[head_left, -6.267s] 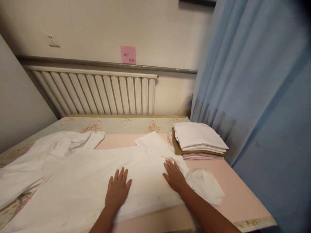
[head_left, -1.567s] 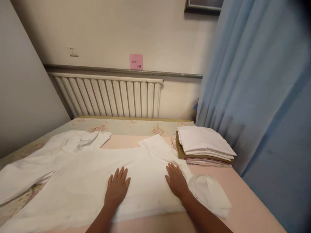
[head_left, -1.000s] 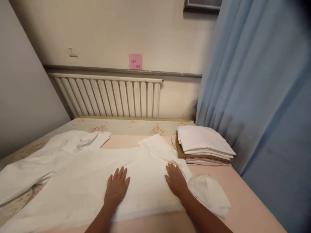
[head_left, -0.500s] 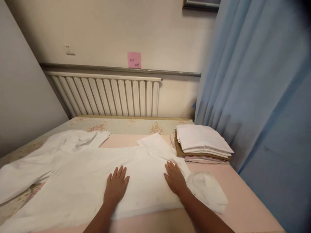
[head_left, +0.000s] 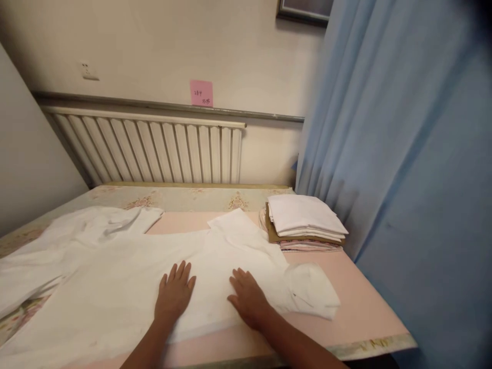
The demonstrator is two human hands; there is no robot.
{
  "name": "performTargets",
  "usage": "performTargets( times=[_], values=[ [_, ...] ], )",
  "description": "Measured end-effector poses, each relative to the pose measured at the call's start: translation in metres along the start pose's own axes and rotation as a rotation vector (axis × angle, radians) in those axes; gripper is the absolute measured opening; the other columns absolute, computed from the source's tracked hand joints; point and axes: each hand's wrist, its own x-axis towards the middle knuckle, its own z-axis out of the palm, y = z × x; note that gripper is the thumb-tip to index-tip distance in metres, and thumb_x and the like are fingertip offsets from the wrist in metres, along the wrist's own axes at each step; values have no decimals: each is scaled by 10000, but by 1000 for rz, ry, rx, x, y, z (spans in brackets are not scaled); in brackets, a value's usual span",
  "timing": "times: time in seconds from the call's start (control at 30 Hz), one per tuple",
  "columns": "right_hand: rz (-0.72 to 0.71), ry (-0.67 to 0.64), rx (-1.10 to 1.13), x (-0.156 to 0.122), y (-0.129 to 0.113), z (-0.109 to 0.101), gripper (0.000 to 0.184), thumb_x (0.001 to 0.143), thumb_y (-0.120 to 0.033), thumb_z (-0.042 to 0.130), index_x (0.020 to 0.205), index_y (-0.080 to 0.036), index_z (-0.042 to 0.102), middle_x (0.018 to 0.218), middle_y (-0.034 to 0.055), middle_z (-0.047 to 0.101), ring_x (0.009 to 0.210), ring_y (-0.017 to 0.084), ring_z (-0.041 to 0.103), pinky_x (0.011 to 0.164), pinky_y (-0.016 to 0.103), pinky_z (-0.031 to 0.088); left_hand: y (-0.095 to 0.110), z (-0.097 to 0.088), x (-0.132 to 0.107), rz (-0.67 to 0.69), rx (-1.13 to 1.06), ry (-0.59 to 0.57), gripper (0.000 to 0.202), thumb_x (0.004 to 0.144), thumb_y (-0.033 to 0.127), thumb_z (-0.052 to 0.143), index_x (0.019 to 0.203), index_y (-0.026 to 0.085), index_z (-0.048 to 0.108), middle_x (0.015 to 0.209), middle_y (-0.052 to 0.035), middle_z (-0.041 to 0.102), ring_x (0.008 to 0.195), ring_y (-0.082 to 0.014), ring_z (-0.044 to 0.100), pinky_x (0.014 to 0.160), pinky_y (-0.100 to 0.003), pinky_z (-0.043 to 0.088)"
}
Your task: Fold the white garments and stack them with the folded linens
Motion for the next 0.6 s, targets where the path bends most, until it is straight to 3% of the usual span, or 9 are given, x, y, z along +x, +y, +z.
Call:
performTargets(
  times=[0.1,0.4,0.6],
  values=[
    [-13,-21,1,-19,-9,2,522,946,-476,468,1385,-193,467,1486,84,399,1397,255,303,1155,463,235,0,0,0,2,8,-2,555,931,406,285,1420,183,423,1502,-84,398,1415,-294,268,1116,-539,225],
    [161,19,-208,-71,55,-28,533,944,-427,477,1418,-190,425,1501,82,374,1404,281,280,1146,499,214,-2,4,2,32,-4,-10,576,928,425,283,1429,165,401,1519,-99,368,1428,-313,221,1115,-542,206],
    [191,66,-275,-80,59,-33,511,948,-413,461,1395,-166,458,1476,102,411,1389,278,311,1143,483,215,-3,2,5,14,15,-65,562,935,401,268,1430,167,393,1530,-95,349,1422,-312,224,1110,-548,214]
  ],
)
